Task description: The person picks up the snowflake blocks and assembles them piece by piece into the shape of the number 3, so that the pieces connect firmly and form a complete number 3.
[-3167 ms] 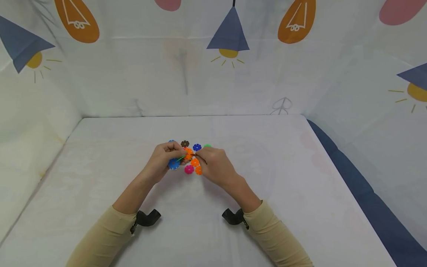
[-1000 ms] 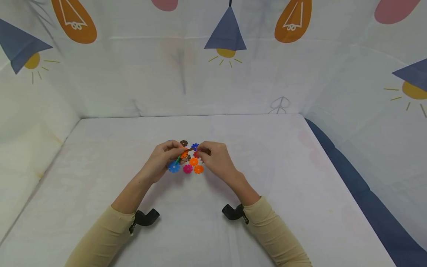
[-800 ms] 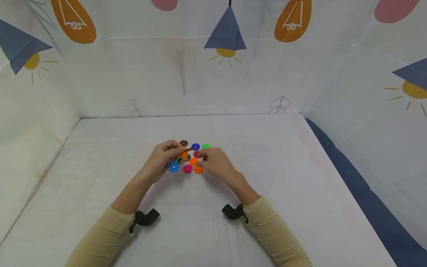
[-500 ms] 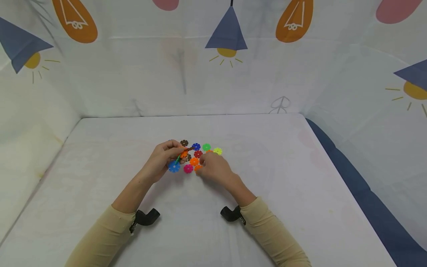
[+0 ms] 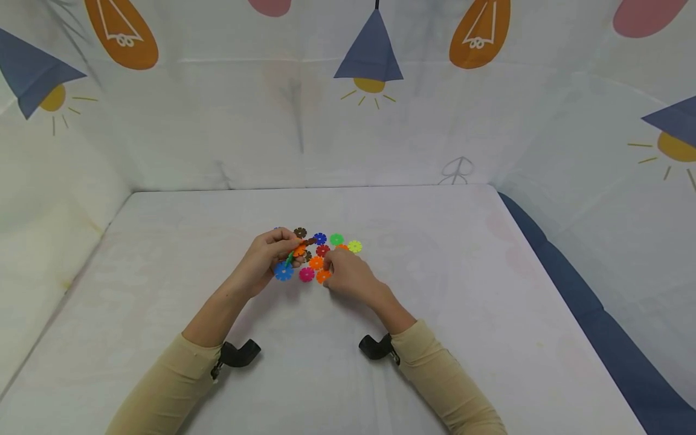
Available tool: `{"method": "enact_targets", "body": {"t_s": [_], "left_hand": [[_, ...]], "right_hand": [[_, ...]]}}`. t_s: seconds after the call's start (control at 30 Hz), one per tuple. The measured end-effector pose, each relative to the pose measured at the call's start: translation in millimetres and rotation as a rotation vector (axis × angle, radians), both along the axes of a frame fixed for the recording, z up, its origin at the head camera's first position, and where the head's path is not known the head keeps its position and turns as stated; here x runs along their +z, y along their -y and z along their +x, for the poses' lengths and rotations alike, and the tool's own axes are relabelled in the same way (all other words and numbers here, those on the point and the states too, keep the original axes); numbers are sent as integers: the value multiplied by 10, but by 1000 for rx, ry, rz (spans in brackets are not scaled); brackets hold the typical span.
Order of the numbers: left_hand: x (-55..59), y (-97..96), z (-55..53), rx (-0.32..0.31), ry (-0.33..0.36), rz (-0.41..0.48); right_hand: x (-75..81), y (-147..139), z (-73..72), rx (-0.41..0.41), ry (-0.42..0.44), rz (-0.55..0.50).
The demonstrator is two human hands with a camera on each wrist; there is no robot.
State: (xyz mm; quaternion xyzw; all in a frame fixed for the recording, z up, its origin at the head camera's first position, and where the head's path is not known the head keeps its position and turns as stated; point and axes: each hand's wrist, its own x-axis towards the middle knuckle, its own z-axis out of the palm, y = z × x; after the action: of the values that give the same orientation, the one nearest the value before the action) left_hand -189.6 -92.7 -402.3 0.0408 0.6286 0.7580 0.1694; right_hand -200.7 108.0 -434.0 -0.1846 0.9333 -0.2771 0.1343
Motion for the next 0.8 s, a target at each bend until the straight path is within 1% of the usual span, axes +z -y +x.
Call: {"method": "enact_targets", "body": {"t_s": [0.2, 0.43, 0.63, 0.7, 0.8], "left_hand": [[-1, -7, 5, -6, 3, -2], [6, -1, 3, -4, 4, -3], [12, 3, 4, -4, 8, 3], [12, 3, 4, -4, 6, 4], [14, -2, 5, -5, -1, 5]], "right_hand": [[-49, -31, -30, 34, 37, -70], [-45, -24, -32, 63, 50, -97], [-25, -30, -20, 56, 73, -122], [-21, -35, -14, 62, 67, -139], [-8, -49, -4, 71, 31, -179]]}}
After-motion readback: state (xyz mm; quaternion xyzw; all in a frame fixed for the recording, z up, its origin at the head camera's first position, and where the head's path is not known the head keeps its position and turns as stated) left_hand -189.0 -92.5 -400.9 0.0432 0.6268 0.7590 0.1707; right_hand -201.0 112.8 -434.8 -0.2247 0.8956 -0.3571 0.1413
